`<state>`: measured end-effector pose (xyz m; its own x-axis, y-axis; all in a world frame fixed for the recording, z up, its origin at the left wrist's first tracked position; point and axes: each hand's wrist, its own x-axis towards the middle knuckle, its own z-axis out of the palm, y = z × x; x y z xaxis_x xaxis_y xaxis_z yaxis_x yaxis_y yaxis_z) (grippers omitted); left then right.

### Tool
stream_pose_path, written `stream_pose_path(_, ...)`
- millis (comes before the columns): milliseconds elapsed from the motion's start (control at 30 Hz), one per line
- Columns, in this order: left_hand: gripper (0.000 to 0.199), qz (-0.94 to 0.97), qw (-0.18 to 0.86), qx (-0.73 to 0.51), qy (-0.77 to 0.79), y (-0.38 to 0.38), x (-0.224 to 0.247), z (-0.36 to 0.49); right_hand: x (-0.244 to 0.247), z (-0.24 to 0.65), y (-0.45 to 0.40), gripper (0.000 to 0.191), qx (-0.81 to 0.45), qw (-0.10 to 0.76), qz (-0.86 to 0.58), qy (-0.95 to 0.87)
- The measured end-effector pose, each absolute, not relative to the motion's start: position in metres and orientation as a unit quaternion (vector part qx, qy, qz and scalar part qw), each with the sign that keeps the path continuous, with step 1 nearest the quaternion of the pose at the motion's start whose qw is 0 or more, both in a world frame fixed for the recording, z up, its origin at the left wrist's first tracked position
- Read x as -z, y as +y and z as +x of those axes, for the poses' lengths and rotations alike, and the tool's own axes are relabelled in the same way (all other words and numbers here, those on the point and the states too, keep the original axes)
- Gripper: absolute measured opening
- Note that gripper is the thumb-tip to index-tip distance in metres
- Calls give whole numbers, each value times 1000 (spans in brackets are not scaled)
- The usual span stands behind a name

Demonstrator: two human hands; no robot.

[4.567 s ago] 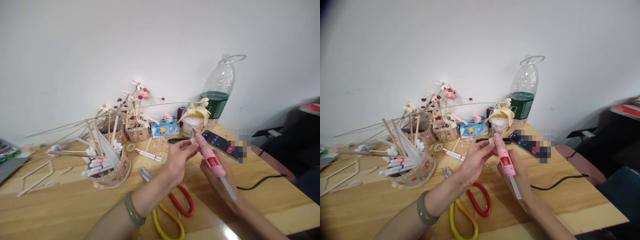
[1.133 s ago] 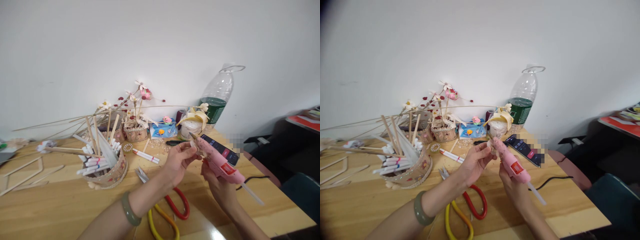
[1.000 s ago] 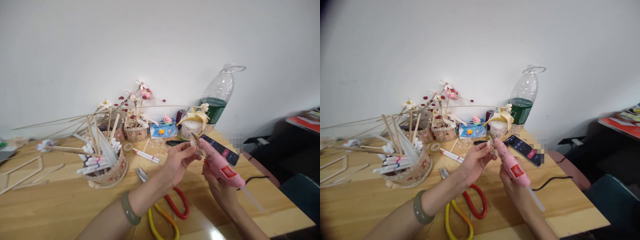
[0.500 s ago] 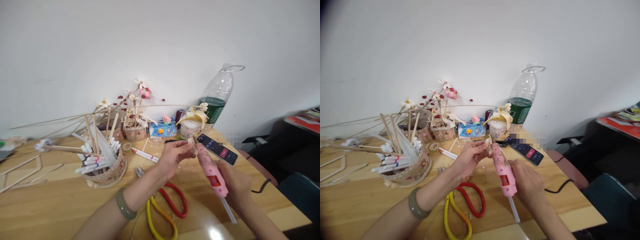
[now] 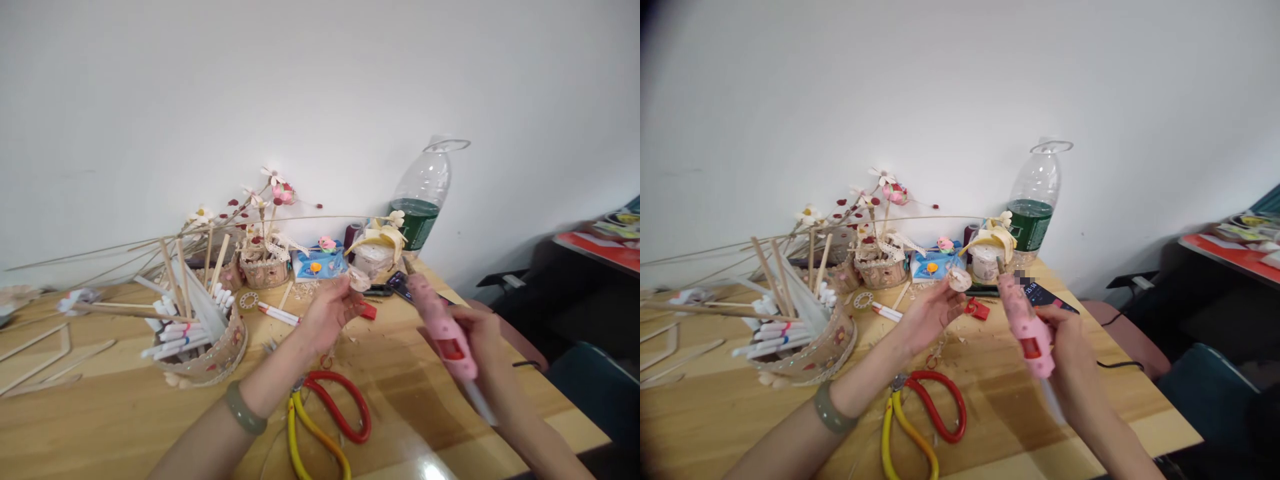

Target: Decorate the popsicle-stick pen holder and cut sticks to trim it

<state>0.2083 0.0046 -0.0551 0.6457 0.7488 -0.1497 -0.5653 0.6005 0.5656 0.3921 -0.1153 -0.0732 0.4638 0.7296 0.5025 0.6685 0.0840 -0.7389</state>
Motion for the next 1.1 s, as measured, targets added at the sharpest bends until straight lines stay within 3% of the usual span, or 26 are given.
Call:
stream_pose_path(100,21,246,883,-364,165,-3,58,215,57,384,-112,33,-149,600,-638,-459)
stream_pose_path(200,33,257,886,-358,143,-11,57,226,40,376,-109,45,-346,671,-549,-360)
stream_pose_path(300,38,275,876,-372,133,-16,54,237,30,373,-106,38,-604,664,-382,-222)
stream_pose_path(367,38,293,861,-395,133,-18,53,245,30,375,-107,32,-689,638,-301,-168)
stream_pose_path(733,39,461,732,-487,119,-25,52,248,58,380,-117,26,-827,526,-95,-176)
stream_pose_path(1100,41,521,691,-481,136,-48,49,240,66,375,-117,30,-840,496,-55,-213)
